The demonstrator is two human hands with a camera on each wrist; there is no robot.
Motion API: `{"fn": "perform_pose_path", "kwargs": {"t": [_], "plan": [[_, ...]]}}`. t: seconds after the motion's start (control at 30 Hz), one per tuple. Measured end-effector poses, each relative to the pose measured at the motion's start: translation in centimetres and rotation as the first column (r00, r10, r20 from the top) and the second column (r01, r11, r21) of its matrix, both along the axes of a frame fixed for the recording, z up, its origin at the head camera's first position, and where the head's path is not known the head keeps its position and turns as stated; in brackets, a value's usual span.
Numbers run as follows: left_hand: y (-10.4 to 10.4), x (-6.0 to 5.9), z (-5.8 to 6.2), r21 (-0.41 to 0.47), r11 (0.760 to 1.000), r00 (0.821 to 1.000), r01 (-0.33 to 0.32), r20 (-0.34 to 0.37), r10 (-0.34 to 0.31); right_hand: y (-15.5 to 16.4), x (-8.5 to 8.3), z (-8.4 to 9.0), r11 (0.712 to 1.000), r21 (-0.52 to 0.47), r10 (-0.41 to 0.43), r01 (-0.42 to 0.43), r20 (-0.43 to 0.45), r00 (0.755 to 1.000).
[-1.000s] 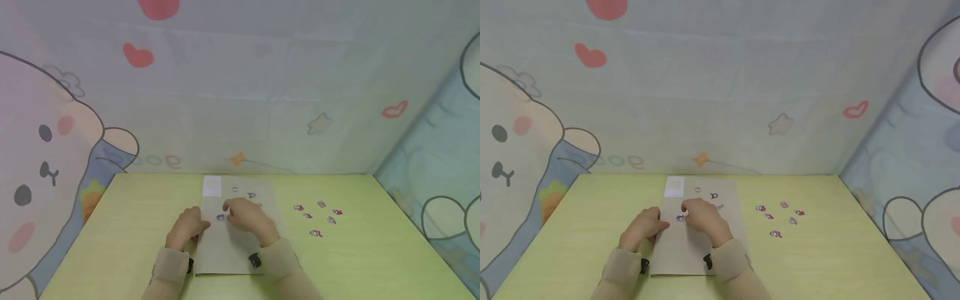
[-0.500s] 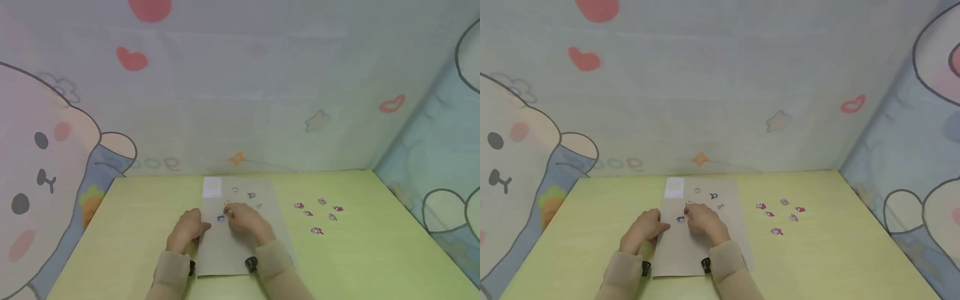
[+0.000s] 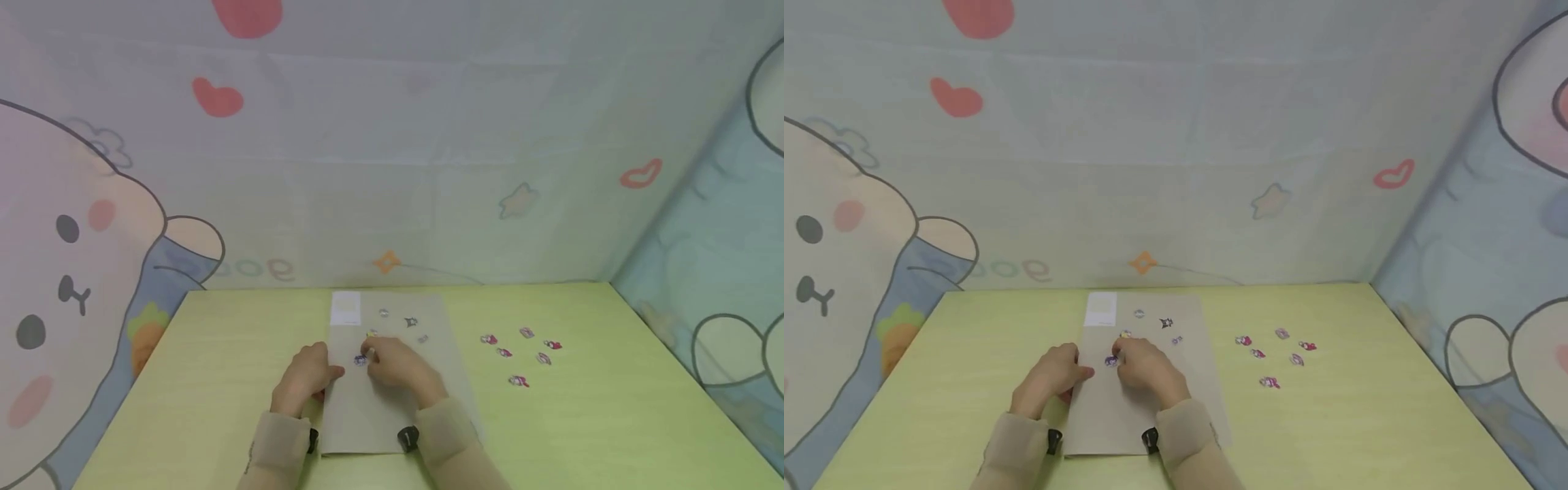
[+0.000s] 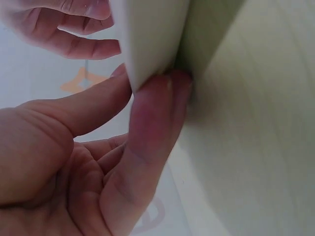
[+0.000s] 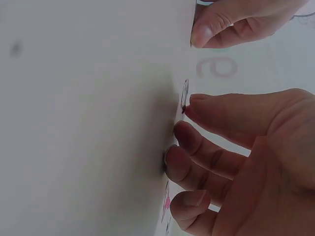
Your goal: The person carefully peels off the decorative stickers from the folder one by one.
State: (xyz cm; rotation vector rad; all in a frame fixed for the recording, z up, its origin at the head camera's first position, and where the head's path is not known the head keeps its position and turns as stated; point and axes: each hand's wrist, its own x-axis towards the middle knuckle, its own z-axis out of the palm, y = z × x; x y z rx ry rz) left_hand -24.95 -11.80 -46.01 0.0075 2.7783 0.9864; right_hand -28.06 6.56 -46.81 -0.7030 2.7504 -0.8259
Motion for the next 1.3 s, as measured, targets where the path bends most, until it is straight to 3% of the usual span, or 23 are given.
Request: {"fn": "perform_pose_path", "kwargs": {"t": [1.3], "plan": [[0.1,-0.1,0.0,-0.03,1.0,1.0,0.005,-0.003,-0.005,-1.3,-0.9,0.2,1.0,0.03,0.001,0.002,-0.081,0.997]]}}
